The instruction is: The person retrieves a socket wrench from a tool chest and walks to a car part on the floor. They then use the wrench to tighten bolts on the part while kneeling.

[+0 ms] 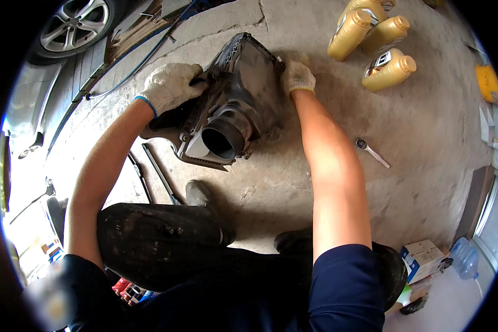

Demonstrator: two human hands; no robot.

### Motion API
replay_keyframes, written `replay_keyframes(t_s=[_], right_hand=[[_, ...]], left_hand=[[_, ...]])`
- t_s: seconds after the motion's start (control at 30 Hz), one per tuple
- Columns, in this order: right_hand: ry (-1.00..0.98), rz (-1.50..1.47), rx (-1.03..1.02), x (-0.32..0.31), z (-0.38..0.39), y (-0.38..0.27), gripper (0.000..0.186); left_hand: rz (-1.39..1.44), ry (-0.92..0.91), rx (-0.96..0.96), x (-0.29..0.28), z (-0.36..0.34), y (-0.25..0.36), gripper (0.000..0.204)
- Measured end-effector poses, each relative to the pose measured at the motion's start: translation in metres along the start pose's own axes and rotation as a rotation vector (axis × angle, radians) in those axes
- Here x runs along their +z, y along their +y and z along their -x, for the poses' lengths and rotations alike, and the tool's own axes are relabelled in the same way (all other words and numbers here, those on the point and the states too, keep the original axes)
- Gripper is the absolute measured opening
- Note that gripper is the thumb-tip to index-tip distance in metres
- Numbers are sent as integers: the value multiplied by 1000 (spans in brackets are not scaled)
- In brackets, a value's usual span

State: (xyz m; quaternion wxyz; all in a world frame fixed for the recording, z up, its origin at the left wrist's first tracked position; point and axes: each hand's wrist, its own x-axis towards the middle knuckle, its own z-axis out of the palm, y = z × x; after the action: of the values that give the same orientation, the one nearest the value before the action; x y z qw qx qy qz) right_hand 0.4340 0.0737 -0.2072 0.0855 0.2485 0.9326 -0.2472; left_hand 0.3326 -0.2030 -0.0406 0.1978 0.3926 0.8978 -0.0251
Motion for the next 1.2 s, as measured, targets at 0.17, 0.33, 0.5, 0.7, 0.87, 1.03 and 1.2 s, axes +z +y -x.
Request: replay_keyframes(t_s=[0.17,0.33,0.5,0.7,0.87,1.03,1.2], right_hand=[[254,-71,-42,-17,-1,23,21],[212,-898,-177,-98,43,-44,26],[-78,-909,-238,-95,71,-100,13],[174,-563,-356,-71,75,-102,17],[211,-542,-462,-69,80,-104,17],[263,-474,-470,-63,80,-99,18],[234,-465,-454,-66,81,-100,19]], left_hand=[[-23,9,-29,-5,1,14,37],[-44,69,4,1,-2,6,34],[-15,106,-3,6,3,-2,33],[-21,84,15,-2,6,6,34],[-8,77,-8,-1,6,5,36],[-8,67,-14,1,3,5,36],[2,80,33,0,5,2,33]])
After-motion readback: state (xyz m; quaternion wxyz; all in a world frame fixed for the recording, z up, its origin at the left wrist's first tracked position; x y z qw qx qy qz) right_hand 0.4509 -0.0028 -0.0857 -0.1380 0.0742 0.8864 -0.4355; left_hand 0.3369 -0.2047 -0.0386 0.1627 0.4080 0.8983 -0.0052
